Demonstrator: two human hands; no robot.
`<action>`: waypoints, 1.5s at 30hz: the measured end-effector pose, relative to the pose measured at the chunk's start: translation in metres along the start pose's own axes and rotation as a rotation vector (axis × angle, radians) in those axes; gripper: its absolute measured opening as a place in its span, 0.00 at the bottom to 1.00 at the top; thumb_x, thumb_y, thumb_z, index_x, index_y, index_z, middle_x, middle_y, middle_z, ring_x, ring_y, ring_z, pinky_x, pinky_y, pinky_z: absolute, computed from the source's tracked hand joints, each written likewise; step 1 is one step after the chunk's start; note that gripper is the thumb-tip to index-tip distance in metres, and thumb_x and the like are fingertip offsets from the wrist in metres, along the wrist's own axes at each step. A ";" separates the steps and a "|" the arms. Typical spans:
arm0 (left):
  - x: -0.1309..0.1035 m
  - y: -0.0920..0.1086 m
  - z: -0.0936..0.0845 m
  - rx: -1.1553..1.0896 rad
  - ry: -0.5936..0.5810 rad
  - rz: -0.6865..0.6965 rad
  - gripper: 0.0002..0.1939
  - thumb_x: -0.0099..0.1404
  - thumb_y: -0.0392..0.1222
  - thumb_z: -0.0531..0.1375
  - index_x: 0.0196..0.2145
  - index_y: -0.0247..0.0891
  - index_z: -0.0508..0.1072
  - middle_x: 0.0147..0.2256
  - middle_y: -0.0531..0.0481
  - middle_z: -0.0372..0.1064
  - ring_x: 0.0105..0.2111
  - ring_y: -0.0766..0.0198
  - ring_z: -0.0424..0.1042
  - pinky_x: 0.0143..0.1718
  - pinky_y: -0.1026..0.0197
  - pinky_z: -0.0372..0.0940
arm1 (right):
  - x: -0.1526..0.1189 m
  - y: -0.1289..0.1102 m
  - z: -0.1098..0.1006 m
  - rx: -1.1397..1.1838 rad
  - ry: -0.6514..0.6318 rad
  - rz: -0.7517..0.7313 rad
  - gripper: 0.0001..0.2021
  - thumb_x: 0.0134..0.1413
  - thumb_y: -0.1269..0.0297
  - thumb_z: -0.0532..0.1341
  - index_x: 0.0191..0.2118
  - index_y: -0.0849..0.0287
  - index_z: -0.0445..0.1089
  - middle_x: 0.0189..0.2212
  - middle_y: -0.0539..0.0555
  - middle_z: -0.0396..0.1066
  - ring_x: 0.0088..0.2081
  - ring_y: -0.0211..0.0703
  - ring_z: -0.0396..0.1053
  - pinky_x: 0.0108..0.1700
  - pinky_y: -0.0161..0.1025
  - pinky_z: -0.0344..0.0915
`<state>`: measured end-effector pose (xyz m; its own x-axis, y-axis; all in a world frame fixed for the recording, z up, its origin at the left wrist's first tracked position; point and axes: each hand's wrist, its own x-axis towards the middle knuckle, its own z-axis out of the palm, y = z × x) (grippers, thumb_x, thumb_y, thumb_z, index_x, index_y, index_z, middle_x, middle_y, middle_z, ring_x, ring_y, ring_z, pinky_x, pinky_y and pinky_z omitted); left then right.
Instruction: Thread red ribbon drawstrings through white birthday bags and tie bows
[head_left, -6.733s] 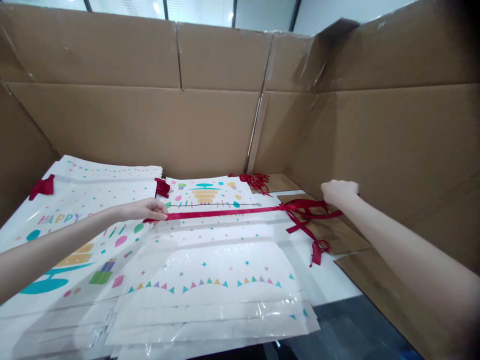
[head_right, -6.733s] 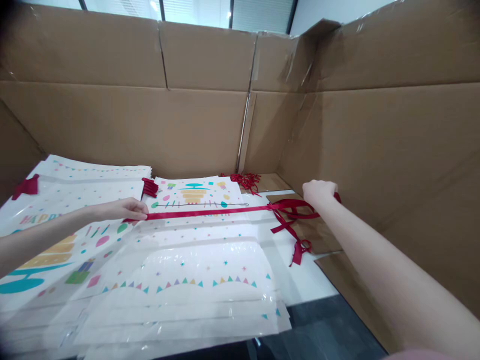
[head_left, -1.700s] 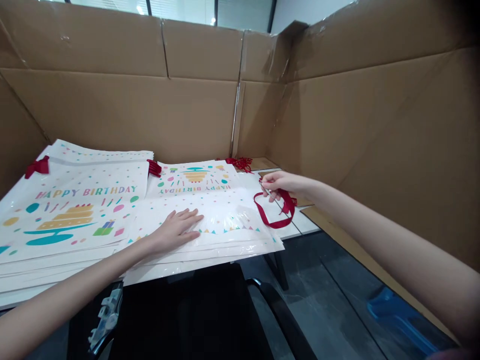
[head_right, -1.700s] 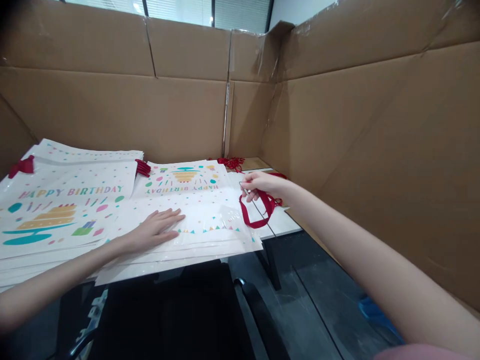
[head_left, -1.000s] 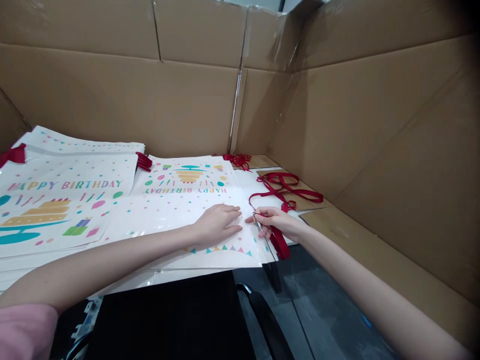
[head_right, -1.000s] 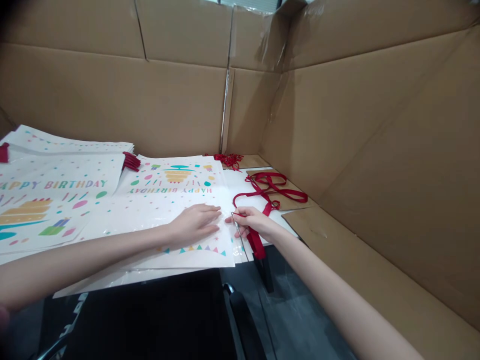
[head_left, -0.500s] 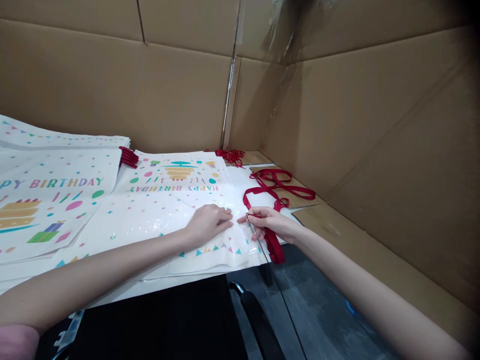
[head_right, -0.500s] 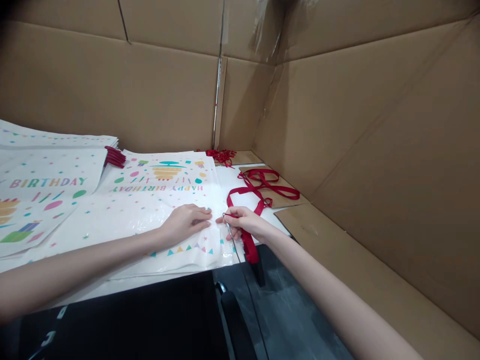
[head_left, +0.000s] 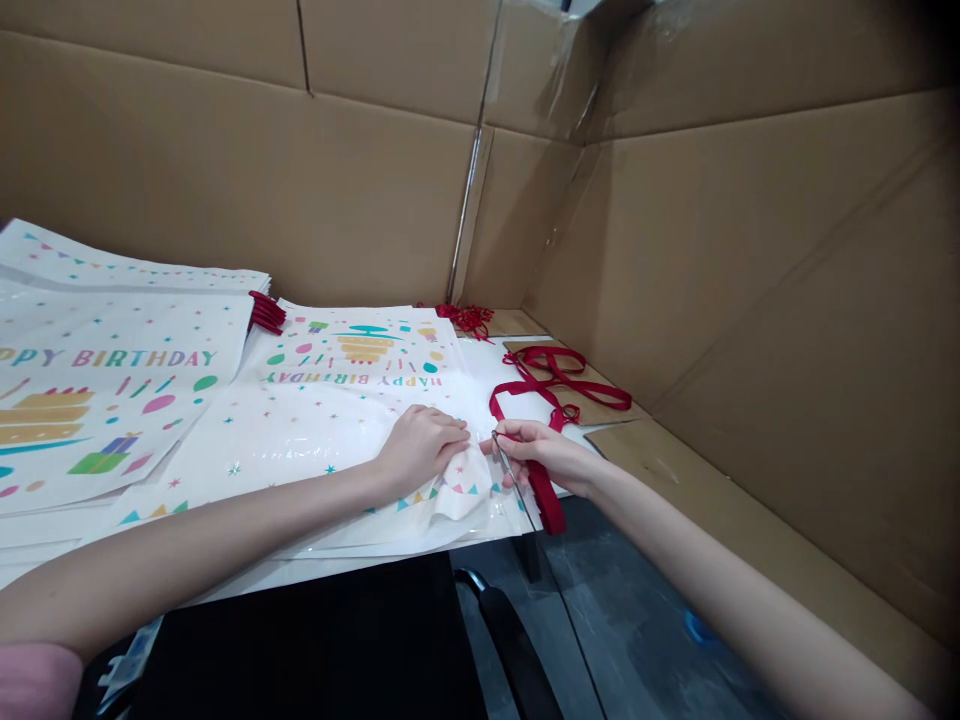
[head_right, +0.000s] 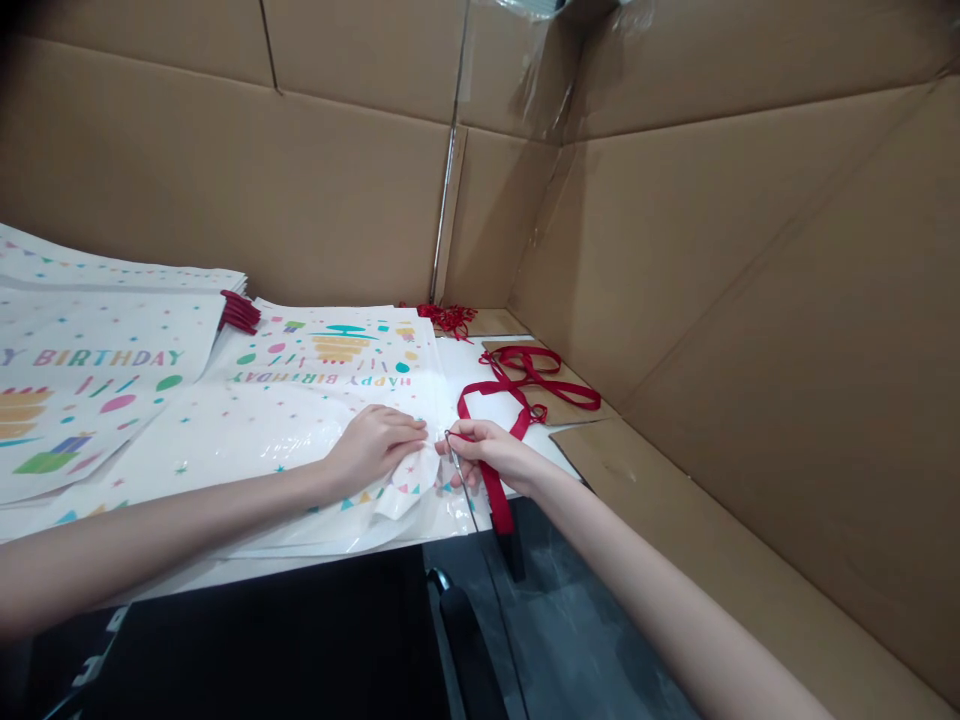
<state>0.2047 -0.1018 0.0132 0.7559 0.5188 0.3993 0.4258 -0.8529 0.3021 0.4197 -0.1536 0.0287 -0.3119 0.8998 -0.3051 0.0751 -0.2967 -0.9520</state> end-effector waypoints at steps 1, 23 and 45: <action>-0.001 0.001 0.000 0.013 0.002 -0.006 0.13 0.69 0.42 0.53 0.39 0.43 0.77 0.45 0.50 0.75 0.46 0.57 0.72 0.49 0.53 0.60 | -0.001 0.001 0.001 0.021 0.003 0.005 0.16 0.46 0.56 0.68 0.34 0.61 0.65 0.41 0.57 0.72 0.21 0.32 0.69 0.18 0.30 0.62; -0.001 0.011 0.001 0.025 0.023 -0.015 0.10 0.67 0.42 0.54 0.31 0.38 0.73 0.32 0.52 0.73 0.35 0.64 0.69 0.46 0.56 0.55 | 0.001 0.015 0.012 0.139 0.068 -0.011 0.18 0.42 0.54 0.69 0.31 0.62 0.65 0.29 0.52 0.70 0.21 0.31 0.65 0.20 0.29 0.57; -0.005 0.012 -0.001 -0.064 0.035 -0.047 0.11 0.67 0.41 0.55 0.30 0.38 0.74 0.31 0.54 0.73 0.35 0.65 0.69 0.45 0.57 0.53 | -0.006 -0.001 0.008 -0.114 -0.006 0.015 0.23 0.43 0.47 0.67 0.31 0.62 0.61 0.36 0.57 0.72 0.23 0.35 0.71 0.15 0.27 0.57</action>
<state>0.2056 -0.1142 0.0155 0.7171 0.5613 0.4132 0.4272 -0.8224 0.3758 0.4136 -0.1615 0.0317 -0.3160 0.8933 -0.3198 0.1873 -0.2717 -0.9440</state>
